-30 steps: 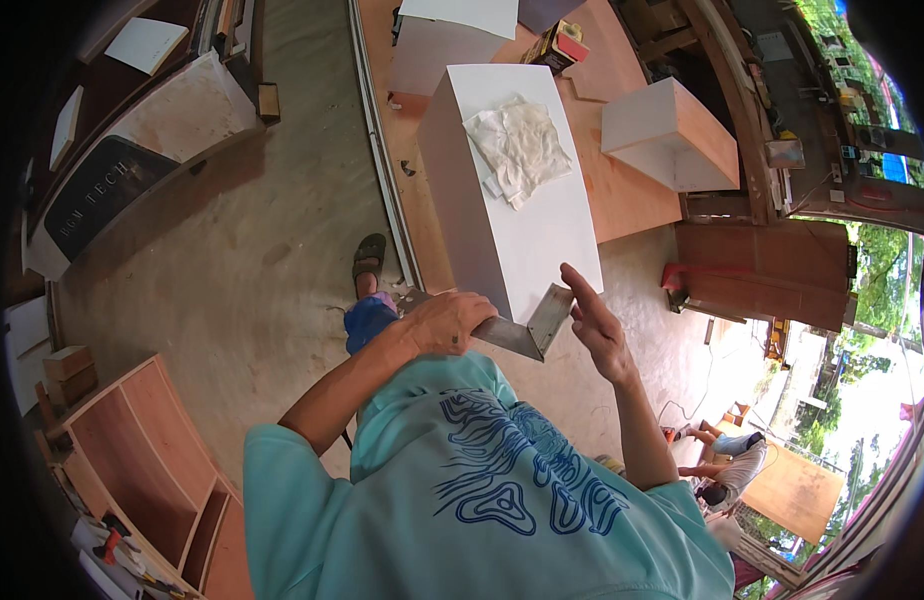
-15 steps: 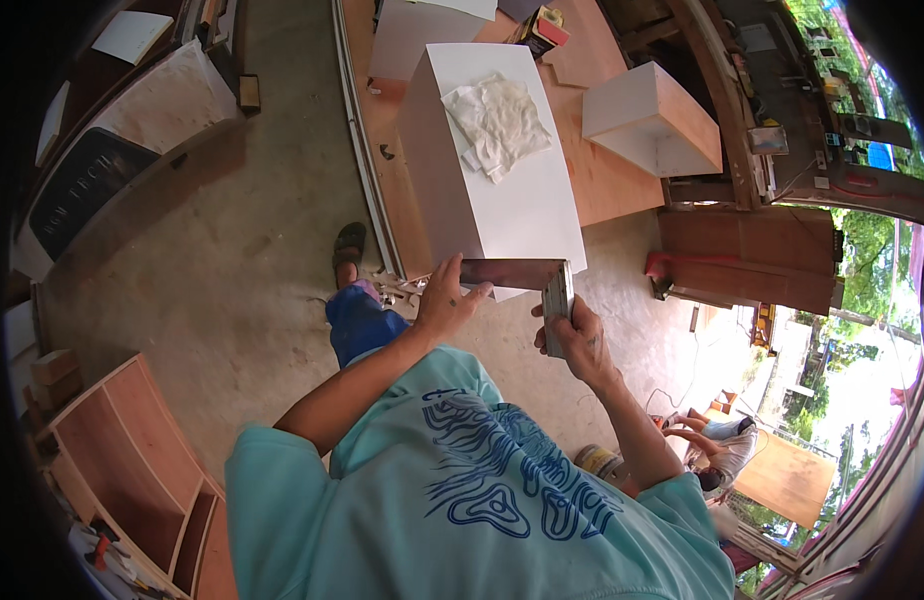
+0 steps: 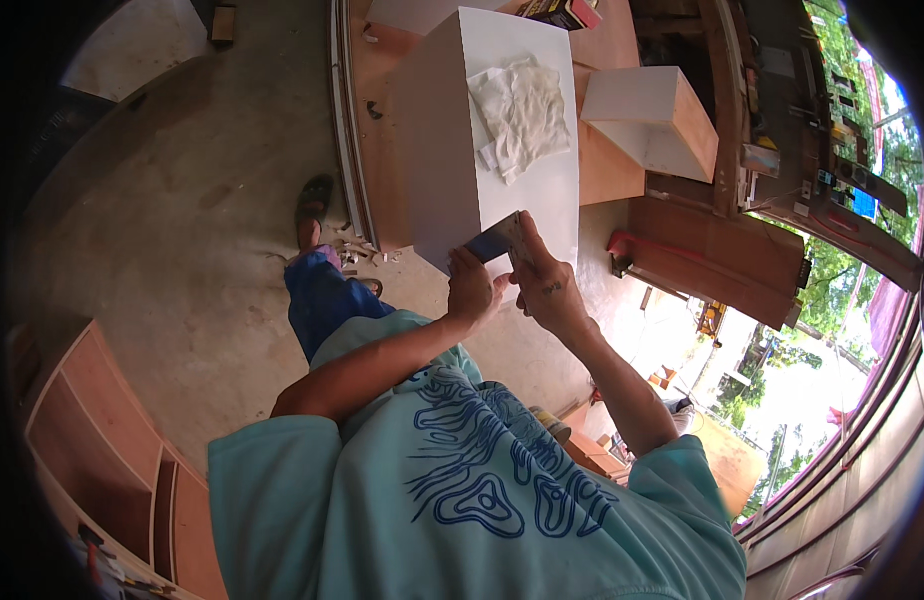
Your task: The person assembles white cabinet components in a workshop, using a utility knife to trim edges and a cloth to wipe surfaces. They handle multiple panels, apply adhesive, and align parts while another person works nearby.
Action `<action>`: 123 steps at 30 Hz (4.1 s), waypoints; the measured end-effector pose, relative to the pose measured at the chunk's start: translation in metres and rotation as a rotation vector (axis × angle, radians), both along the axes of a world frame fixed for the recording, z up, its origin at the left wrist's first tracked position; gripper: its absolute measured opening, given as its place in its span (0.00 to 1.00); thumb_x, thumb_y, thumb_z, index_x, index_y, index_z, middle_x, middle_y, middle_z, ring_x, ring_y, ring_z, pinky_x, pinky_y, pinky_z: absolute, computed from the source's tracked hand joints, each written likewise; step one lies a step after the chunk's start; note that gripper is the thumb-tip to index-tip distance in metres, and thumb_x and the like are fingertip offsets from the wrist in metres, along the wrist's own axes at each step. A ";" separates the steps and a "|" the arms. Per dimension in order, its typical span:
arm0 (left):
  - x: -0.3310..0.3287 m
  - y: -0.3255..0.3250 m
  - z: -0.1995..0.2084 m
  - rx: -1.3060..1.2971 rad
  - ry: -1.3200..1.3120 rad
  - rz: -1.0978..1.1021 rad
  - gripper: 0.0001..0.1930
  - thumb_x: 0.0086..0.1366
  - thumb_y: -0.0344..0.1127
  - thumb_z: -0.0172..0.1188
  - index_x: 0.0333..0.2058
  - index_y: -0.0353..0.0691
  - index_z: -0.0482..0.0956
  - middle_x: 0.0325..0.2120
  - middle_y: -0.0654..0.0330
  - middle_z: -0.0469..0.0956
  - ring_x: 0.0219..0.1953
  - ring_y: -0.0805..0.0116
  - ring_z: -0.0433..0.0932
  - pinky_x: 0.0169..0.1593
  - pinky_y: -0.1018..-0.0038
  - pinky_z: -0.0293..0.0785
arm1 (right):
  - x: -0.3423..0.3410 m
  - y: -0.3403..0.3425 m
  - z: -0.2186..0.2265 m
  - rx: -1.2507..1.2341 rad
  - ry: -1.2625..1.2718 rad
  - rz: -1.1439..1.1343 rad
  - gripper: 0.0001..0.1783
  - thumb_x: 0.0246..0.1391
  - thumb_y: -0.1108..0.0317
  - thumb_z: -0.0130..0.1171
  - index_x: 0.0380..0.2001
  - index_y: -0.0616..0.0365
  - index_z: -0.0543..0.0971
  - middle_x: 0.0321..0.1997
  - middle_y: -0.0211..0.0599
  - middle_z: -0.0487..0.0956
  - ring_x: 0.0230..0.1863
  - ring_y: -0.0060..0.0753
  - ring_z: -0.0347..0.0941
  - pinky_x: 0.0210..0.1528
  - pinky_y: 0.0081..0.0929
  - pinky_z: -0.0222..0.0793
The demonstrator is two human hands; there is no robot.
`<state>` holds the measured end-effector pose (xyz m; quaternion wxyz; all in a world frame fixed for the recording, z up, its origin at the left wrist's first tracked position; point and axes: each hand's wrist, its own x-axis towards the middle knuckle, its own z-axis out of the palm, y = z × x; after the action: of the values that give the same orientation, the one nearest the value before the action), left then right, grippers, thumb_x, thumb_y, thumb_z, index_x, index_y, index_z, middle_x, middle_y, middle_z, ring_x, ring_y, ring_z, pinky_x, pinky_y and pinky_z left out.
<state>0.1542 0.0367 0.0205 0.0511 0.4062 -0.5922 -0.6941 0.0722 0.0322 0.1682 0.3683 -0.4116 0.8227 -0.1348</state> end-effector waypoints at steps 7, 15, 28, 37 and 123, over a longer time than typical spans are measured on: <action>-0.024 -0.011 -0.053 0.260 0.236 0.140 0.55 0.53 0.40 0.69 0.59 0.14 0.33 0.59 0.23 0.44 0.65 0.31 0.46 0.68 0.54 0.44 | -0.008 -0.060 -0.002 0.166 -0.061 -0.059 0.35 0.58 0.74 0.42 0.69 0.44 0.52 0.26 0.38 0.77 0.16 0.23 0.72 0.18 0.24 0.71; -0.026 -0.080 -0.017 0.079 0.054 0.018 0.53 0.56 0.36 0.67 0.59 0.10 0.32 0.61 0.20 0.41 0.66 0.28 0.40 0.68 0.51 0.41 | -0.023 -0.129 0.005 0.254 -0.085 -0.147 0.35 0.57 0.73 0.42 0.68 0.44 0.53 0.26 0.40 0.78 0.15 0.23 0.71 0.17 0.24 0.71; -0.035 -0.126 -0.042 0.207 0.098 -0.211 0.59 0.45 0.40 0.74 0.59 0.15 0.36 0.61 0.24 0.41 0.67 0.35 0.41 0.68 0.63 0.45 | -0.051 -0.200 -0.032 0.262 -0.110 -0.073 0.35 0.56 0.75 0.42 0.68 0.45 0.55 0.25 0.38 0.76 0.15 0.24 0.71 0.16 0.24 0.71; -0.050 -0.172 -0.025 -0.325 0.147 0.049 0.46 0.57 0.31 0.57 0.61 0.16 0.34 0.63 0.24 0.37 0.67 0.33 0.41 0.69 0.53 0.42 | -0.093 -0.228 0.050 -0.513 -0.400 -0.471 0.38 0.60 0.73 0.44 0.70 0.40 0.46 0.34 0.43 0.78 0.20 0.27 0.73 0.20 0.24 0.73; -0.072 -0.238 -0.001 -0.308 0.078 0.138 0.47 0.50 0.31 0.67 0.61 0.18 0.45 0.61 0.27 0.51 0.64 0.37 0.53 0.63 0.60 0.59 | -0.064 -0.314 0.025 0.184 0.045 -0.130 0.32 0.55 0.71 0.45 0.66 0.49 0.60 0.21 0.38 0.77 0.13 0.26 0.71 0.15 0.25 0.69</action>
<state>0.0820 -0.2018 0.0200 0.1832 0.4058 -0.6600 -0.6051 0.0081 -0.2816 0.1930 0.3765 -0.3248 0.8645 -0.0730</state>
